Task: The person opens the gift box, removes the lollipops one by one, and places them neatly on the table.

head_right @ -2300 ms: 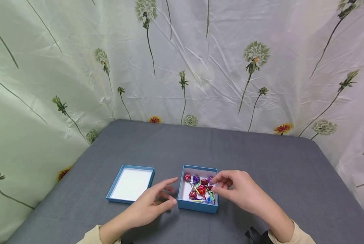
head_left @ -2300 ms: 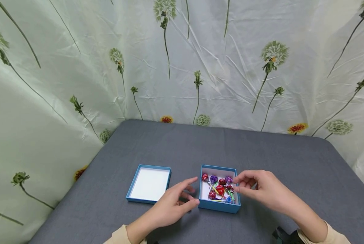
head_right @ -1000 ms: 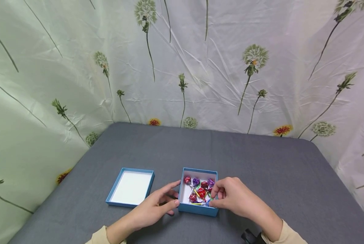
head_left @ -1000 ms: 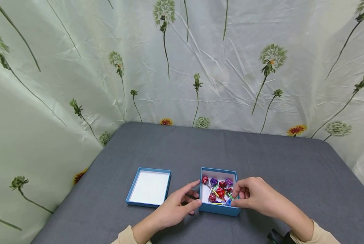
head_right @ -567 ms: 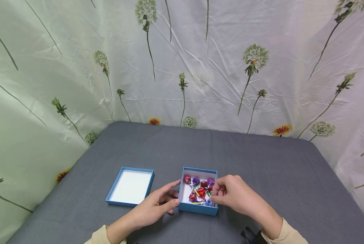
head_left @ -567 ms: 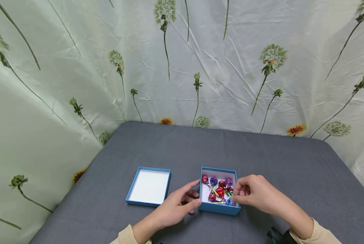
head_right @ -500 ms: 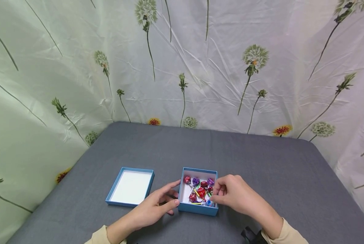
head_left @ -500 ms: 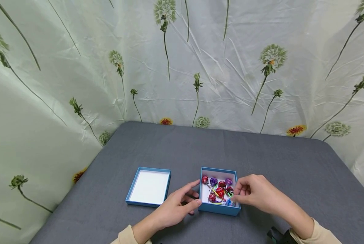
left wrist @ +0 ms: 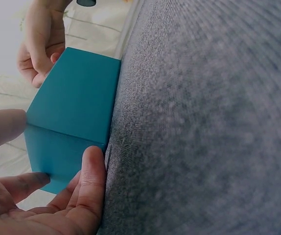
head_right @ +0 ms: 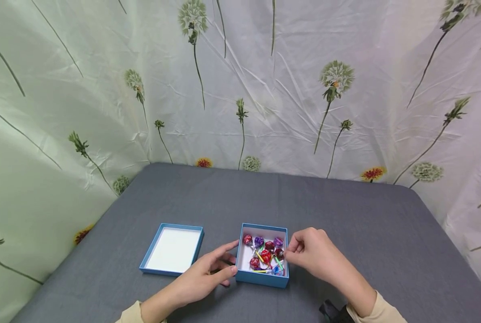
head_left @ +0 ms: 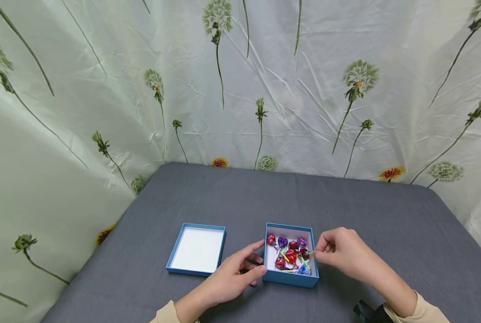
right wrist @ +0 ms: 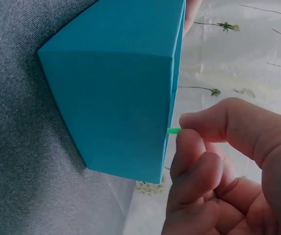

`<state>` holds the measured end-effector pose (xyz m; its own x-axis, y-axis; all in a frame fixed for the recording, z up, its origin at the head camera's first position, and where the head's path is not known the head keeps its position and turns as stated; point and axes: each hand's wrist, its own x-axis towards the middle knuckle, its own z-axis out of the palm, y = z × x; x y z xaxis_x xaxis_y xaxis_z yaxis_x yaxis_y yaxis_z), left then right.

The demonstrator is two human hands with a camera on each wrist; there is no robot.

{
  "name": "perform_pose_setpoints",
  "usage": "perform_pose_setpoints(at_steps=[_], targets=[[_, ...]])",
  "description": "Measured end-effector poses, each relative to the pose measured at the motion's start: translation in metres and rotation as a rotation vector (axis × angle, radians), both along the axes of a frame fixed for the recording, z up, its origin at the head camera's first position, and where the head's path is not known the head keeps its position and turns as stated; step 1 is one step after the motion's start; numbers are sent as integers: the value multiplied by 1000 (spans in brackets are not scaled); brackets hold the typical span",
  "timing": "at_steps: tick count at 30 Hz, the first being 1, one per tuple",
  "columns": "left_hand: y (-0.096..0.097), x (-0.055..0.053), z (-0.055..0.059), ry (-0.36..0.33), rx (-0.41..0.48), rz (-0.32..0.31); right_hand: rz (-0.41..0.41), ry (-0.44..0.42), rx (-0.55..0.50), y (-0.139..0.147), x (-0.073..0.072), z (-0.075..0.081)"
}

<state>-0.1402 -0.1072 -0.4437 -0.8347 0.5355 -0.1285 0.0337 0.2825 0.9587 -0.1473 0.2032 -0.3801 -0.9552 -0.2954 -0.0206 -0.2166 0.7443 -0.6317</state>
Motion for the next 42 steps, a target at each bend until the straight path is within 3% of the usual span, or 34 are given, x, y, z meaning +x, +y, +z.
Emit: perform_pose_setpoints(at_steps=[14,25,42], targets=[[3,0,2,13,4,0,-122,-44,-160,19,-12,-9],[4,3,1,8,4,6,-245,-138,-324,21,-16,-19],[2,1,0,3,27,2,-279,-163,-441,21,-19,-25]])
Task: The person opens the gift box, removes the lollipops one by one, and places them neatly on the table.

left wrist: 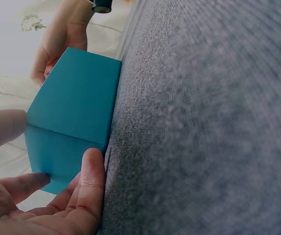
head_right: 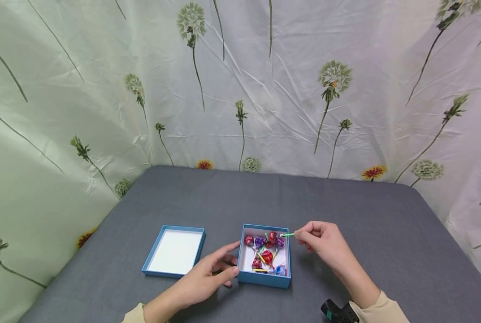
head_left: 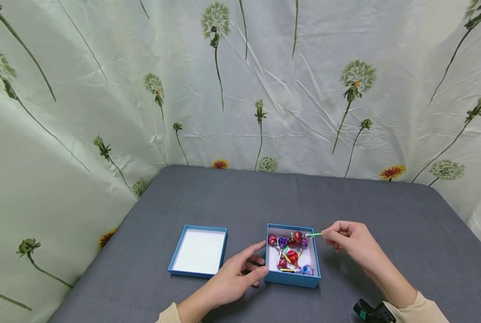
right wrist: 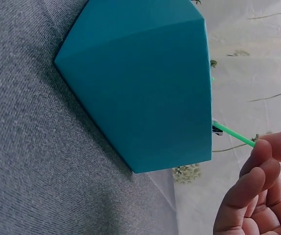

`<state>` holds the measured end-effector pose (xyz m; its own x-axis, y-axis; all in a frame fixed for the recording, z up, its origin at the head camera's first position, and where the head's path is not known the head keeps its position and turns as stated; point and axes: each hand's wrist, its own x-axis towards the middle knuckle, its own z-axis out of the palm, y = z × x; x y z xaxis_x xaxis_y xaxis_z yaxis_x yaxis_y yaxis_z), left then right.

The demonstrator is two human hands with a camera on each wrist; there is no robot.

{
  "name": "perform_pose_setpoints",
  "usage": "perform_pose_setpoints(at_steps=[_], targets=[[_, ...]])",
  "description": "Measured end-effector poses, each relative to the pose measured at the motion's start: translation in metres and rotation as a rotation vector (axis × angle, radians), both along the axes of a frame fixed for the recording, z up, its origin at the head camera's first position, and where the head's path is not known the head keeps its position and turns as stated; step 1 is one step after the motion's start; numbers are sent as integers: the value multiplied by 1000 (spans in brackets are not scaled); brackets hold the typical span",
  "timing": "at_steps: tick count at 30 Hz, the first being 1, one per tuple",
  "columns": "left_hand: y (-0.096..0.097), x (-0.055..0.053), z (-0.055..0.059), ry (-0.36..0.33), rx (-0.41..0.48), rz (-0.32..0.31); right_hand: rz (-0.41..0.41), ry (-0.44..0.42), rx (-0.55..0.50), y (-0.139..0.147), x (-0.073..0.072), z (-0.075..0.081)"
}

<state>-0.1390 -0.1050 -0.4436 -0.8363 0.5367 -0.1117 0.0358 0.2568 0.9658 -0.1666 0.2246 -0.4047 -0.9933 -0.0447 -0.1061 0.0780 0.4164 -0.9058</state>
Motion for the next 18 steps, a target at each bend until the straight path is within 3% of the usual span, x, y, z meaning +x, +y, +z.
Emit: perform_pose_setpoints(at_steps=[18], targets=[[-1,0,0,-16,-3,8,-18,-7,-34,5,-1,8]])
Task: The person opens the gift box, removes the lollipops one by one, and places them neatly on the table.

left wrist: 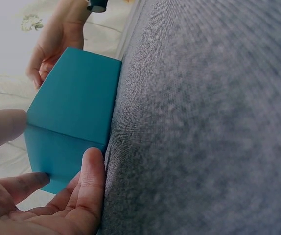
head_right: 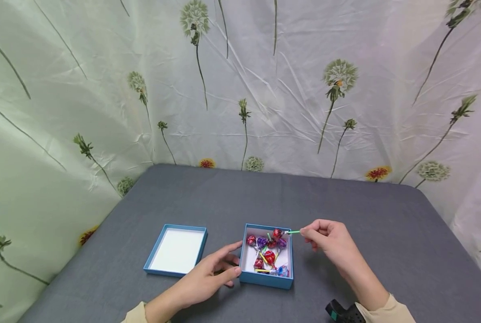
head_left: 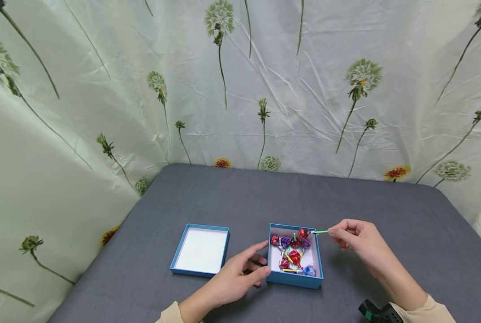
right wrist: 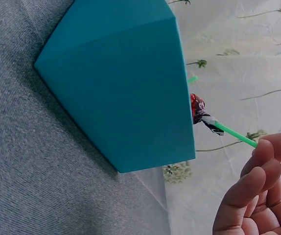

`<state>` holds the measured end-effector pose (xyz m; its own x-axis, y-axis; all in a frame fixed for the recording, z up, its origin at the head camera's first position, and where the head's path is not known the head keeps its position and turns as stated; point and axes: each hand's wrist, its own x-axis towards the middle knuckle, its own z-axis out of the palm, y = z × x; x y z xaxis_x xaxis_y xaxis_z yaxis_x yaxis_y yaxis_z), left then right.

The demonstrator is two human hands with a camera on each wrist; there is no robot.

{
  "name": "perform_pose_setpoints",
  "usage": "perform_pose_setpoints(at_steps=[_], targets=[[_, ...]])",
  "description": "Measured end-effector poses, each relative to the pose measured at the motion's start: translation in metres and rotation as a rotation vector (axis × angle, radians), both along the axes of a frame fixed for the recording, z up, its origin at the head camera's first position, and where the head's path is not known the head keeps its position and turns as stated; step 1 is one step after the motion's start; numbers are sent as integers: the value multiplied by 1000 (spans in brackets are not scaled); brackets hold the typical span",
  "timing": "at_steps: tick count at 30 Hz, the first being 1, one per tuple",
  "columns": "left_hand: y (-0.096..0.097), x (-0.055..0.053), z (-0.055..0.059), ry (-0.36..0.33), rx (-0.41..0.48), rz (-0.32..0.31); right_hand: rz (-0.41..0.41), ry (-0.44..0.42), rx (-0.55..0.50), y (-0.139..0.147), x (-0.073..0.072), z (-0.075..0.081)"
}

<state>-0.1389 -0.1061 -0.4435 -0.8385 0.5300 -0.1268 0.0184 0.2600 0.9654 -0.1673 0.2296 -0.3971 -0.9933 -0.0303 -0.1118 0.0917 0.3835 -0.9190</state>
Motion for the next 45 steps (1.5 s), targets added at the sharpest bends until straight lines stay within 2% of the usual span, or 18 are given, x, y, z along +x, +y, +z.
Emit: perform_pose_setpoints(at_steps=[6,15,24,31,39,42,45], targets=[[0,0,0,-4,-2,-1,1,2,-49,9,0,1],[0,0,-1,-5,-8,-3,-43,12,-142,23,1,3],[-1,0,-1,-4,2,-9,-56,28,-333,35,-1,-1],[-1,0,0,-1,0,-8,-76,6,-353,44,-4,-5],[-1,0,0,-5,-4,-10,-139,-49,-359,54,-5,-13],[-1,0,0,-4,-7,-10,-163,-62,-319,58,-6,-15],[-1,-1,0,-1,-7,-9,-195,-74,-223,60,-7,-18]])
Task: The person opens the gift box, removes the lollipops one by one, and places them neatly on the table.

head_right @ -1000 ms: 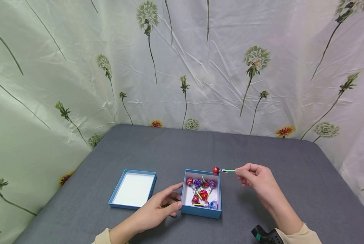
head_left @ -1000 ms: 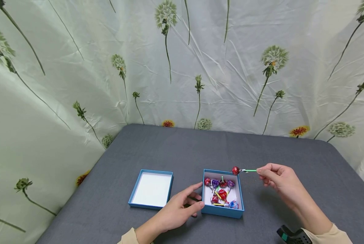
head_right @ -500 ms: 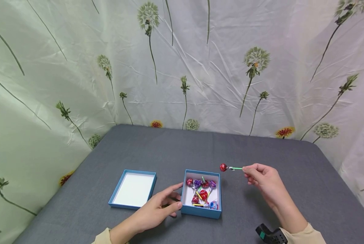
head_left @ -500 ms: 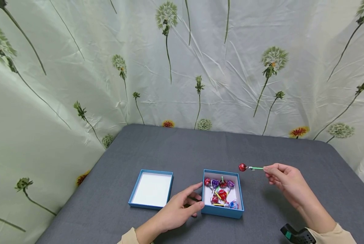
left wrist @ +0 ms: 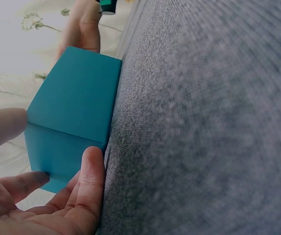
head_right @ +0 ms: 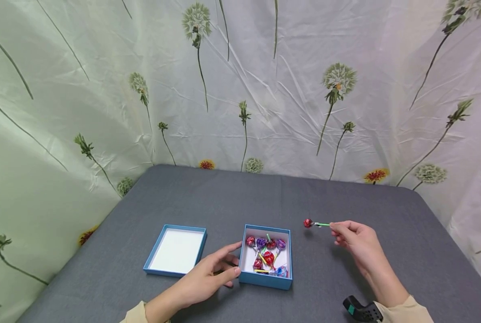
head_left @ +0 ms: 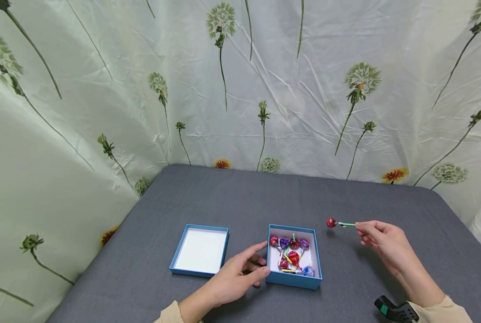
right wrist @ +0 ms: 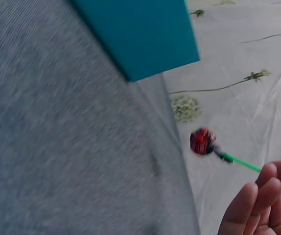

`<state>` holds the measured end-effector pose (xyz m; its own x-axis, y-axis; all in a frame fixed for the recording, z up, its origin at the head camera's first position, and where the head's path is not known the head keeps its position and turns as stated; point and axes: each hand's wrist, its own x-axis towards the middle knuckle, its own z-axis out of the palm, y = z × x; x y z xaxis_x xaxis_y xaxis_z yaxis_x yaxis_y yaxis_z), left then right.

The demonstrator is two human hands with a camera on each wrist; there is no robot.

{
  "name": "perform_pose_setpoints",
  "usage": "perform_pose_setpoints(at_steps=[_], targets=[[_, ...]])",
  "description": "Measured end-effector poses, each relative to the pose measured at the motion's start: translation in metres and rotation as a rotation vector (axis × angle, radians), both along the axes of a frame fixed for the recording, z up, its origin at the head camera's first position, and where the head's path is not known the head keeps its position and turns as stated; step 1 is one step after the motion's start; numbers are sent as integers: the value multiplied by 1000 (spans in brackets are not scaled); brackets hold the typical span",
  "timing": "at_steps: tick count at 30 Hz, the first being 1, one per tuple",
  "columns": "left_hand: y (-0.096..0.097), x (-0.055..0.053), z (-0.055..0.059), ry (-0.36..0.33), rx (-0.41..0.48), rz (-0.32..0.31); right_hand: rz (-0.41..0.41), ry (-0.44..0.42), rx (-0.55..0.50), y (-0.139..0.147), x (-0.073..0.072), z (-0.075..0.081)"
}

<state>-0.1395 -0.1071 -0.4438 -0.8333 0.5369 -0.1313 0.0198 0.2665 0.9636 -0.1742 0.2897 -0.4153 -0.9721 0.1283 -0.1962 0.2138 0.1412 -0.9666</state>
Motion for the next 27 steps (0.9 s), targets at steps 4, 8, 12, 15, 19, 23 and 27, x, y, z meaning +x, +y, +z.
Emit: perform_pose_setpoints(at_steps=[4,8,12,15,19,23,27], targets=[[0,-1,0,6,1,-1,-32,-45,159,1,-2,-4],[-1,-1,-1,7,7,-2,-43,-31,264,2,-1,-9],[-1,-1,-1,2,10,-1,-39,7,399,3,2,-12],[-1,-1,-1,-1,9,-1,1,24,558,4,5,-11],[-1,-1,-1,-1,5,0,90,25,730,2,10,-9],[-1,-1,-1,-3,3,1,150,22,758,-4,11,-8],[-1,-1,-1,-5,1,0,186,20,754,-11,13,-9]])
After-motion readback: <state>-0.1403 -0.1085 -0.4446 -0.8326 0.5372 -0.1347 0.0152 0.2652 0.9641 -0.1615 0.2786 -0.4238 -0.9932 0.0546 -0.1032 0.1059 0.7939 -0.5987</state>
